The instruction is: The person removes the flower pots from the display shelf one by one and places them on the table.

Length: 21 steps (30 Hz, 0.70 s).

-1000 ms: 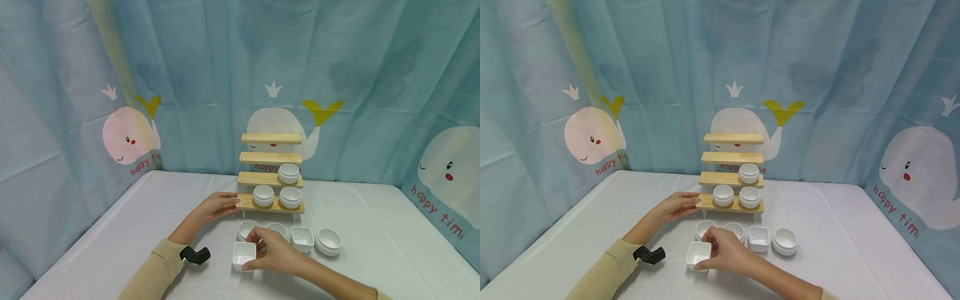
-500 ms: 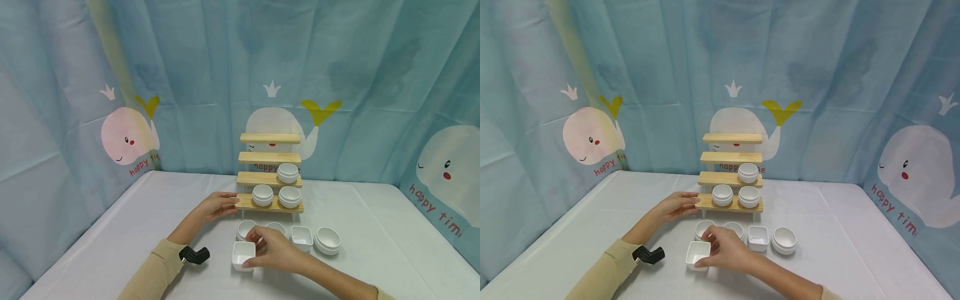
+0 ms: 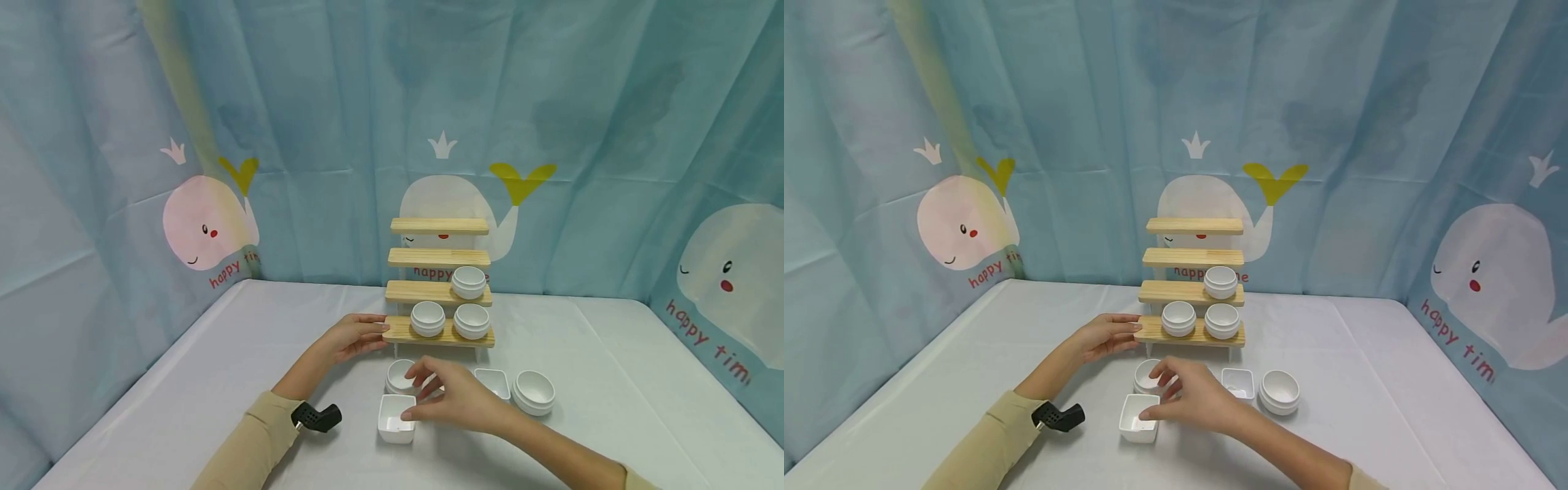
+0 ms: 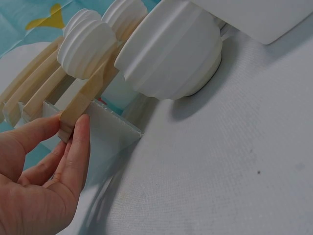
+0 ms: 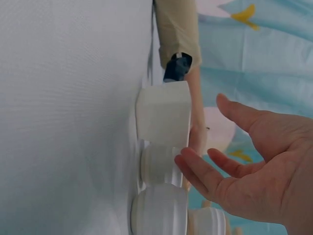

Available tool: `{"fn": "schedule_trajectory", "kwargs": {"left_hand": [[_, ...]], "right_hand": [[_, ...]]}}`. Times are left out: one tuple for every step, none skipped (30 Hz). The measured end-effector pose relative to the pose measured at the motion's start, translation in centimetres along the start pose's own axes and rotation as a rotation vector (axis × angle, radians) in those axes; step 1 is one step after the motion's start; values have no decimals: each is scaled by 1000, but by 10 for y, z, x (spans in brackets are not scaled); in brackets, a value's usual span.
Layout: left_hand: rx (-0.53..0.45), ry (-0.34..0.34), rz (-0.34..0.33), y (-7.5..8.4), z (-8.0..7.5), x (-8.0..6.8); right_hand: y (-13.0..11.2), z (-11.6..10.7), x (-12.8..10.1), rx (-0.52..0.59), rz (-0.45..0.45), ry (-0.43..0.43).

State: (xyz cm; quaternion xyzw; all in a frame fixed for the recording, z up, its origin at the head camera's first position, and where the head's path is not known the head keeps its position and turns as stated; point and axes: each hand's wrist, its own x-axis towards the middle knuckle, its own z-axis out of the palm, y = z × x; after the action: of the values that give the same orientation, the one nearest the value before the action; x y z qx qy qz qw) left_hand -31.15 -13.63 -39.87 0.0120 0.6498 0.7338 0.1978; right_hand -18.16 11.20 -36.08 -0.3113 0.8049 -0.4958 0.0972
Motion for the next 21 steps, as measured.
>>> {"fn": "schedule_trajectory", "kwargs": {"left_hand": [[0, 2, -1, 0, 0, 0], [2, 4, -2, 0, 0, 0], [1, 4, -2, 0, 0, 1], [1, 4, -2, 0, 0, 1], [1, 4, -3, 0, -1, 1], [1, 4, -3, -1, -1, 2], [1, 5, -5, -1, -1, 2], [1, 3, -5, -1, -1, 2], [1, 2, -5, -1, -1, 2], [3, 2, -5, -1, -2, 2], [3, 2, -6, -1, -2, 2], [5, 2, -6, -1, -2, 2], [5, 2, -6, -1, -2, 2], [6, 2, -6, -1, -2, 2], [7, 2, -6, -1, -2, 2], [9, 2, -5, -1, -1, 2], [9, 1, -6, 0, -1, 2], [8, 0, -4, 0, -1, 1], [7, -1, -4, 0, -1, 1], [6, -3, -2, 0, -1, 1], [4, -4, -2, 0, -1, 1]], "right_hand": [[0, -1, 0, 0, 5, 1], [-1, -2, 0, 1, 7, 1], [-1, -3, 0, 3, 5, 1], [-2, -3, 0, 8, 4, 0], [-2, -4, 0, 13, 3, 1], [-2, -5, 0, 16, 1, 2], [-3, -5, 1, 19, 3, 4], [-3, -6, 1, 23, 4, 3], [-3, -7, 1, 26, 9, 4], [-4, -8, 1, 26, 16, 4], [-4, -9, 1, 21, 23, 8], [-3, -9, 2, 16, 25, 10], [-3, -10, 2, 11, 30, 15], [-3, -11, 2, 10, 31, 18], [-3, -12, 2, 6, 32, 24], [-2, -13, 3, 5, 30, 30], [-2, -13, 3, 3, 27, 38], [-2, -14, 3, 8, 23, 43], [-3, -15, 3, 12, 23, 49], [-3, -16, 3, 20, 20, 52], [-4, -17, 3, 26, 20, 56]]}}
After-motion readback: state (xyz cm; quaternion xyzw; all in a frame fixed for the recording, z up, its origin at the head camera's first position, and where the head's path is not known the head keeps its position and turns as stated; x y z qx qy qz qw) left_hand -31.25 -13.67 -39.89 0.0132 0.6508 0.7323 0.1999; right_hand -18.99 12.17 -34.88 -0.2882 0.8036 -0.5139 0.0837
